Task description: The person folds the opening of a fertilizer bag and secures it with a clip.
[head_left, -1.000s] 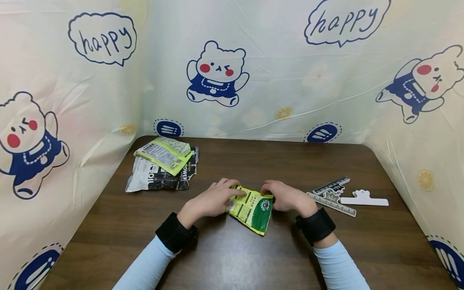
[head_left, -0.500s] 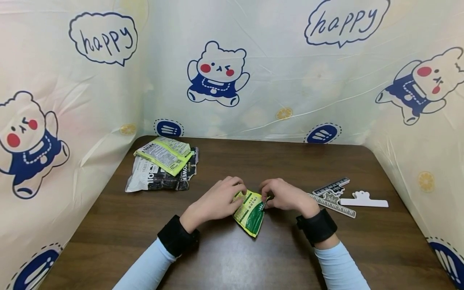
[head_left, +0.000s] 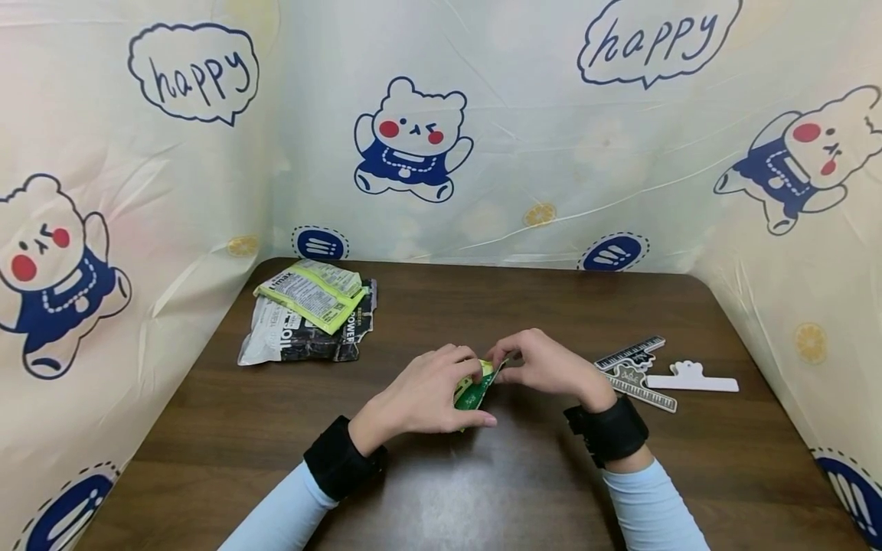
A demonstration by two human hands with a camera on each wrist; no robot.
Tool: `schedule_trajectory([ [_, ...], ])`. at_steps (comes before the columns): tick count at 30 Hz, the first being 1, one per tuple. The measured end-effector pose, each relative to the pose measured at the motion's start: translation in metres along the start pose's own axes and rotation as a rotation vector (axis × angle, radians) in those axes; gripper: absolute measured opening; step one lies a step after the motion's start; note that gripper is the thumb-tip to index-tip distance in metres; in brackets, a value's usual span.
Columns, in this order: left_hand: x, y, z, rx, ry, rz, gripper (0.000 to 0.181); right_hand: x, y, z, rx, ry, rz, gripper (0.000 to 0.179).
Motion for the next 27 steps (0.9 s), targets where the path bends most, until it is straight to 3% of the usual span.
schedule_trajectory([
  [13,-0.006,0.009,-0.024,0.071,0.03,0.013,0.037,-0.002,-0.008,-0.007,0.053,0.15,0.006,0.012],
  [20,-0.005,0.006,-0.033,0.026,0.11,0.025,0.014,-0.004,-0.013,-0.009,0.068,0.194,0.01,0.008],
  [27,-0.004,0.0,-0.034,-0.052,0.149,0.022,0.01,-0.003,-0.013,-0.009,0.031,0.171,0.019,0.014],
])
Point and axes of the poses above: each hand's wrist, its own x-axis towards the middle knuckle, its own z-axis out of the palm, y = z × x, the point moved 2 cm from there along x, towards the middle knuckle, and after that the axes turned 8 degrees about -x, right-handed, at the moved point
